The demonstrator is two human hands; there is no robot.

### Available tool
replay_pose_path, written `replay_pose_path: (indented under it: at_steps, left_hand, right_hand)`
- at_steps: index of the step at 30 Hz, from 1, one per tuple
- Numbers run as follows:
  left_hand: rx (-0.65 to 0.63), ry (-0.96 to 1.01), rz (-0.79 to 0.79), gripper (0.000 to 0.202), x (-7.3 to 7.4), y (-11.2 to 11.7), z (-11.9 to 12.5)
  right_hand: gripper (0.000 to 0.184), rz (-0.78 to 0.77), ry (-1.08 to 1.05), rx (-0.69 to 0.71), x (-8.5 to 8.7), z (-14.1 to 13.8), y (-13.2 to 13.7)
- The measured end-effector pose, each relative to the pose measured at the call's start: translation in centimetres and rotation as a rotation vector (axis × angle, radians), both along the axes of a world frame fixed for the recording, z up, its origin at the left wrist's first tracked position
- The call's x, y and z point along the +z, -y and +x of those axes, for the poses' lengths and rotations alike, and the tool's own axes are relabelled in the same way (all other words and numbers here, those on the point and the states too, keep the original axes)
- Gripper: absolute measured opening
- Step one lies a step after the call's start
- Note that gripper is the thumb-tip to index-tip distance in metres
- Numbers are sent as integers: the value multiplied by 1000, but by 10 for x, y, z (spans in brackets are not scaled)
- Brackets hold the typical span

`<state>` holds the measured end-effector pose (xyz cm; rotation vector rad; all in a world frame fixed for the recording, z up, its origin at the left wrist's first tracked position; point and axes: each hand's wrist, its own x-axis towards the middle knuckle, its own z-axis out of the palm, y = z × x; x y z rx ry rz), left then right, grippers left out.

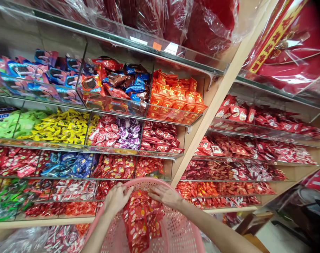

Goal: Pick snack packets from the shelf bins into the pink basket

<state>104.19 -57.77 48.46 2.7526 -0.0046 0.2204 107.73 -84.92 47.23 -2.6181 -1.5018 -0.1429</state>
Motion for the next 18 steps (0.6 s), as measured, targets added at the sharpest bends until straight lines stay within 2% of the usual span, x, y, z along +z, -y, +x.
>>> replay_pose_path:
  at_steps: [4, 7, 10, 13, 16, 18]
  left_hand:
    - [-6, 5, 6, 53, -2, -1, 1]
    - [-5, 15, 10, 54, -3, -1, 1]
    - [4, 14, 17, 56, -4, 0, 1]
    - [8, 6, 19, 56, -5, 1, 1]
    - [20, -1, 13, 55, -5, 1, 1]
    - [23, 2, 7, 54, -5, 1, 1]
  right_hand:
    - [49, 33, 86, -95, 0, -14, -3]
    - [38, 56, 154, -138, 4, -23, -7]
    - [29, 143, 172, -208, 14, -18, -9]
    - [28, 218, 139, -441, 25, 7, -13]
    - [28, 203, -51, -785, 31, 42, -20]
    - [34, 177, -164, -942, 30, 64, -25]
